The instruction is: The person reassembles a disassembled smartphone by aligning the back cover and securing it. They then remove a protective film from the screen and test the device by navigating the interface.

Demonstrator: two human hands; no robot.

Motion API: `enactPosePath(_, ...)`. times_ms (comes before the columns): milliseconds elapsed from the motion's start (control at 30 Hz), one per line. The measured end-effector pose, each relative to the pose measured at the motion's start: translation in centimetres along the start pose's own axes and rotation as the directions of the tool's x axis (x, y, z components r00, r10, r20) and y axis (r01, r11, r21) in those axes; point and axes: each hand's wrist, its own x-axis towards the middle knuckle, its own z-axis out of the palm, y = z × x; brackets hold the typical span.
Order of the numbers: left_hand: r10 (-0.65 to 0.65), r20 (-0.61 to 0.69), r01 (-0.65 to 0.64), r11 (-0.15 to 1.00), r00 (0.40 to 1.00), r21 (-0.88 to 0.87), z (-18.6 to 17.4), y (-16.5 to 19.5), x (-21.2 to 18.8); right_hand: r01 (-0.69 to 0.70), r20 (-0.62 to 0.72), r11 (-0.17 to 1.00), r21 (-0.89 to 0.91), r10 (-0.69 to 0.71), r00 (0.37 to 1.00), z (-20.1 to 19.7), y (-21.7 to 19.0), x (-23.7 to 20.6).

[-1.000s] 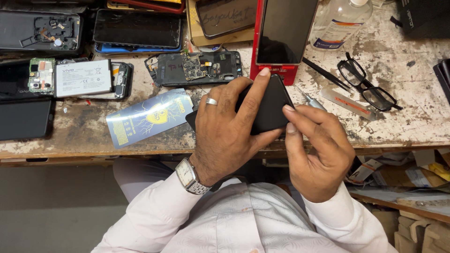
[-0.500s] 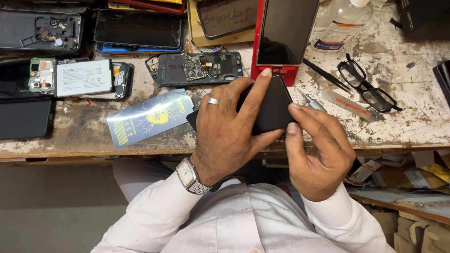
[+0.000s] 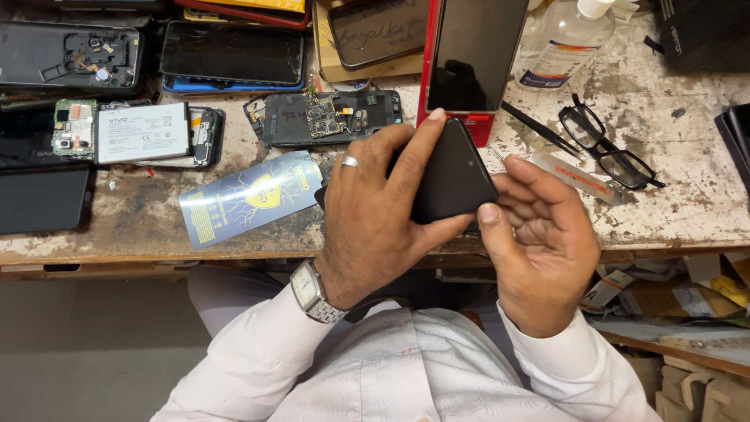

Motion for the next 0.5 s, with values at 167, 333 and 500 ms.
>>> enactPosePath(167,-0.046,0.016,0.047,0.992,0.999,-0.114,-0.8,-0.2,0.6,0.008,0.019,0.999,0.044,-0.009,1.0,0.1,-0.8,0.5)
enactPosePath(333,-0.045,-0.009,0.043,0.983,0.999,-0.177,-1.4,-0.4,1.0,0.037,0.051,0.998,0.044,-0.039,0.998,0.5,-1.5,1.0)
enactPosePath(500,-0.055,-0.01,0.052,0.975,0.998,-0.217,-1.7,-0.4,1.3,0.072,0.075,0.996,0.043,-0.075,0.994,0.8,-1.8,1.3)
